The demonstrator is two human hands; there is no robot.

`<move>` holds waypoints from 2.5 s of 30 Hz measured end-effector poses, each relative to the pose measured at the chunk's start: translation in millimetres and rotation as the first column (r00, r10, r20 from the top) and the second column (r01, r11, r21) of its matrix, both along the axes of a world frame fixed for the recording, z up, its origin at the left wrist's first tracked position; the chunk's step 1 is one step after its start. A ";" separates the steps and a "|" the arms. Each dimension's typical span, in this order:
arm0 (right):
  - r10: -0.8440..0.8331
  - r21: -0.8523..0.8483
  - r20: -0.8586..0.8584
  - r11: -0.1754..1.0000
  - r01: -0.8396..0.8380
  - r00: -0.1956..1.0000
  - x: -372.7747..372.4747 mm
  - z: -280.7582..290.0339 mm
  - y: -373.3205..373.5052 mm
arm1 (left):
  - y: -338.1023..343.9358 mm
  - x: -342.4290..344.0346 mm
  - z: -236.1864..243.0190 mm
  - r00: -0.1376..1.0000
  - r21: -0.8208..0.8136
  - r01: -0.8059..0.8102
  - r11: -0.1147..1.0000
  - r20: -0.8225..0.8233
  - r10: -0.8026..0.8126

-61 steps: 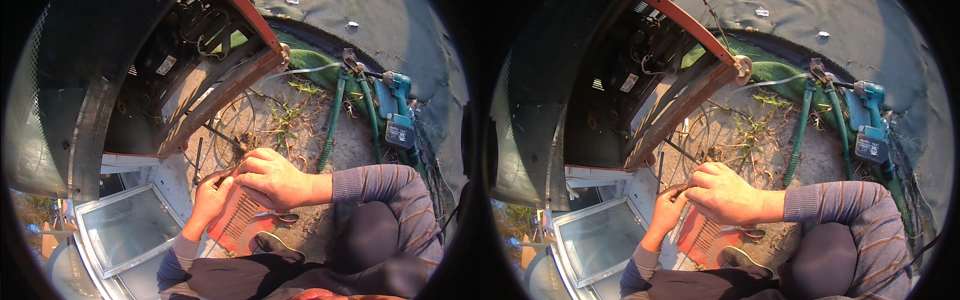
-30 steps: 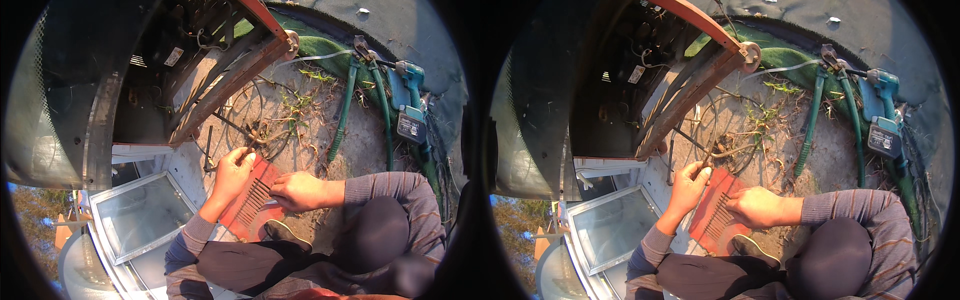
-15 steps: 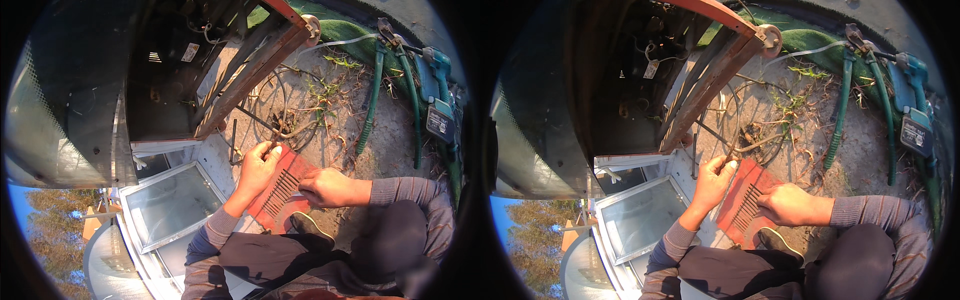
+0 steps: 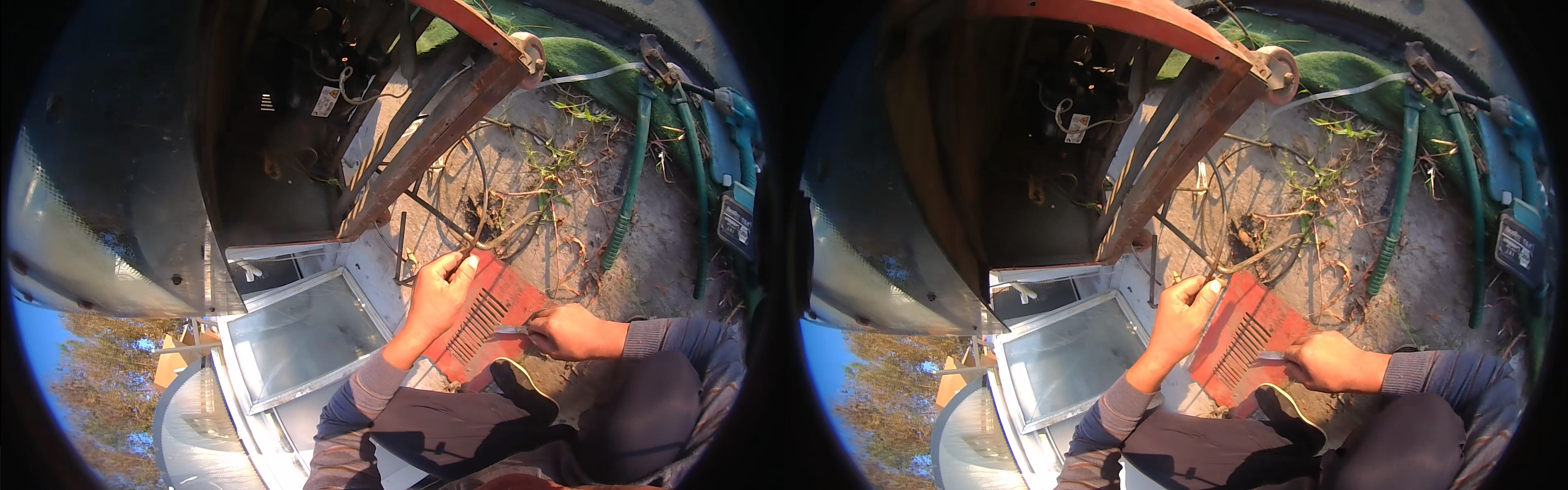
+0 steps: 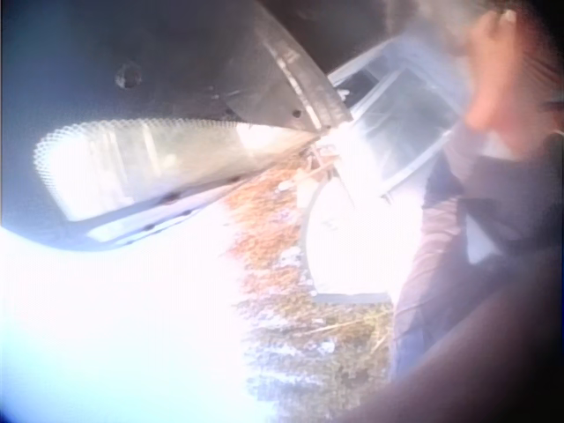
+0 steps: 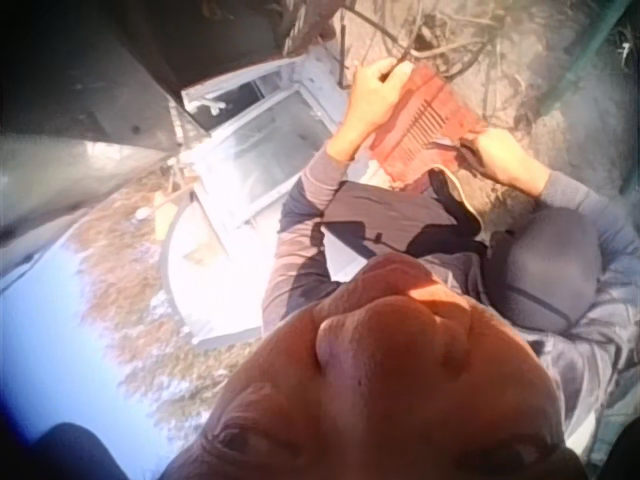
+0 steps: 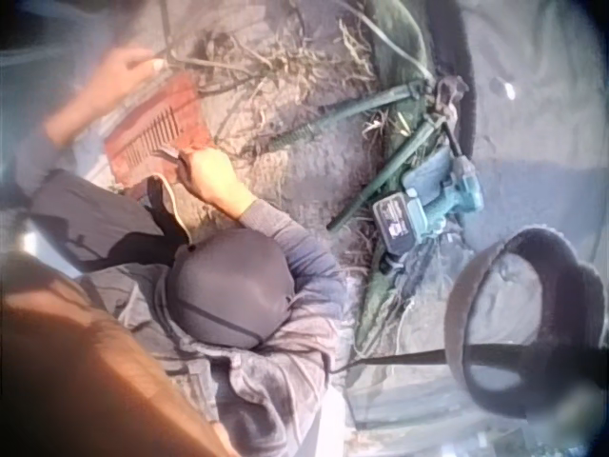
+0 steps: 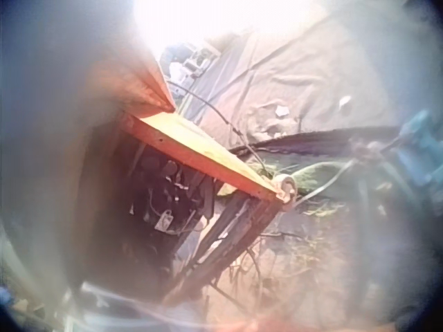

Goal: The person sits on the ground and works on the underside of a red appliance, using a cordless drill to remove screws and a pair of scissors to cut zip ties. The person manipulates wires and internal components while the appliance is tilted.

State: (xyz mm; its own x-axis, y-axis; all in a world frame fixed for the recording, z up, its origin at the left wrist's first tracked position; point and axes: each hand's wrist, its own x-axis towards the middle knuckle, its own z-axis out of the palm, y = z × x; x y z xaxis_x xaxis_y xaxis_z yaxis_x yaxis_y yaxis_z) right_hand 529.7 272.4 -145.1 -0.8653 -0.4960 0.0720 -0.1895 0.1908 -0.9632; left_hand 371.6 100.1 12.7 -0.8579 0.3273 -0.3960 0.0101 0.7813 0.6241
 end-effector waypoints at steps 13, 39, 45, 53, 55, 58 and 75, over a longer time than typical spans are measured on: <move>-0.008 0.019 0.125 1.000 0.005 0.992 20.1 -16.3 2.8 | -0.9 1.0 0.7 0.997 -0.053 -0.038 0.998 0.058 0.041; -0.239 0.307 0.163 0.934 0.181 0.957 50.7 -42.7 52.8 | 2.2 6.4 -10.9 0.985 0.002 0.043 0.999 -0.165 -0.042; -0.366 0.521 -0.370 0.679 0.517 0.854 3.0 -43.1 97.3 | -2.9 7.1 -11.9 0.981 -0.037 0.056 0.998 -0.181 -0.062; 0.090 0.820 -0.492 0.381 0.427 0.866 -69.5 -57.5 141.3 | -15.4 8.3 -16.9 0.970 -0.011 0.078 0.997 -0.231 -0.079; 0.132 0.923 -0.323 0.265 0.281 0.937 -70.0 -55.8 145.9 | -13.9 11.2 -14.4 0.966 -0.003 0.073 0.997 -0.250 -0.071; 0.099 0.971 -0.187 0.169 0.169 0.977 -72.2 -48.3 152.9 | -11.9 20.5 0.8 0.830 -0.194 0.247 0.949 -0.464 -0.310; 0.693 0.932 0.077 0.205 -0.298 0.717 -58.0 2.8 -49.3 | 17.5 133.4 158.9 0.559 0.016 0.752 0.659 -0.545 -0.625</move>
State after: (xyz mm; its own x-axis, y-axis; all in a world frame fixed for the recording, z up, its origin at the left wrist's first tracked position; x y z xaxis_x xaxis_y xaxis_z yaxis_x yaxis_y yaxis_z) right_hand 471.7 223.1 -142.3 -0.4268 -0.7513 -0.5034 -0.7999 0.5733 -0.1774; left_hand 505.0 117.6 171.6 -0.3715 0.9178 0.1402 0.8111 0.2474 0.5300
